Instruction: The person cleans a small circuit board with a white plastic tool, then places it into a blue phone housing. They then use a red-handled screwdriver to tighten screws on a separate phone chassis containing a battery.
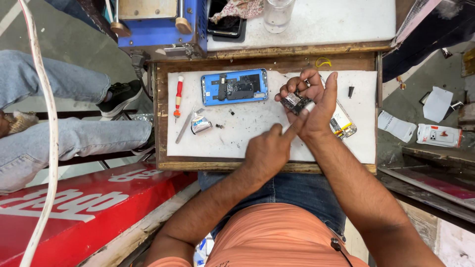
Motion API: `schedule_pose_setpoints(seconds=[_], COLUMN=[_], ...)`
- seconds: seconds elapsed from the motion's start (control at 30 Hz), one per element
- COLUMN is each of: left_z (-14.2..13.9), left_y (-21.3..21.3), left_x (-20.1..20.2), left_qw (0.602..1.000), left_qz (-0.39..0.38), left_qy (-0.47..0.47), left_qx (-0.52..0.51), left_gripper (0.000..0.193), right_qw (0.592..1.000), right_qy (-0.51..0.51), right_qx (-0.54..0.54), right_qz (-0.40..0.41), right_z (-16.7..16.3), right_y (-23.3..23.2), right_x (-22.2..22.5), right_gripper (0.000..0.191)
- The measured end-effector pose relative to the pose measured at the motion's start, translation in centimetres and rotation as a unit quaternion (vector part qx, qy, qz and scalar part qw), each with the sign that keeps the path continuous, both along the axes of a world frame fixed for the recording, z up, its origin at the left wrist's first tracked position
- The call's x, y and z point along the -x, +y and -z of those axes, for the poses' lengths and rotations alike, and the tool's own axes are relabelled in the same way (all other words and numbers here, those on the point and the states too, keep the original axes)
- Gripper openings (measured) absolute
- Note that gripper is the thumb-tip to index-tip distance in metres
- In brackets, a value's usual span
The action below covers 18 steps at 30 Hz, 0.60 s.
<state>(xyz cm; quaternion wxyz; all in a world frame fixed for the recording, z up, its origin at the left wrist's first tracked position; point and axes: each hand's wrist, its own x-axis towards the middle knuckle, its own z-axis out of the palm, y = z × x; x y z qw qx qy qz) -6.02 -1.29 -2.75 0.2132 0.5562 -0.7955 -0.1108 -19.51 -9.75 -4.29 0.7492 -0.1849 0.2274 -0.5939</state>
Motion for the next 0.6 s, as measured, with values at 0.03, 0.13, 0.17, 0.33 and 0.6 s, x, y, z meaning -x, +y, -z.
schedule_pose_setpoints(seconds=[0.03,0.13,0.17,0.33,0.6], left_z=[-0.1,-0.5,-0.6,-0.2,0.5], left_y=[0.0,-0.4,-0.5,-0.5,-0.4], left_x=[-0.1,-0.3,-0.3,0.0,0.0], left_qw=[1.000,1.000,0.999,1.000,0.999], left_qz=[0.012,-0.018,-0.036,-0.013,-0.031], left_qy=[-0.008,-0.021,-0.022,-0.011,-0.023], left_qx=[-0.005,-0.007,-0.006,-0.018,0.015], left_gripper=[0.070,0.070,0.070,0.065,0.071], right_qw=[1.000,1.000,1.000,1.000,1.000], right_qy=[0.000,-0.019,-0.013,-0.011,-0.004], right_qx=[-0.003,-0.006,-0.005,-0.021,-0.013], right_qz=[-0.001,-0.014,-0.005,0.010,0.018], right_z=[-0.1,-0.3,-0.4,-0.6,-0.6], right_y=[0.1,0.1,0.1,-0.1,-0.1], right_x=[0.0,-0.3,-0.3,-0.4,-0.3], right_gripper=[0.061,0.061,0.060,0.060,0.059])
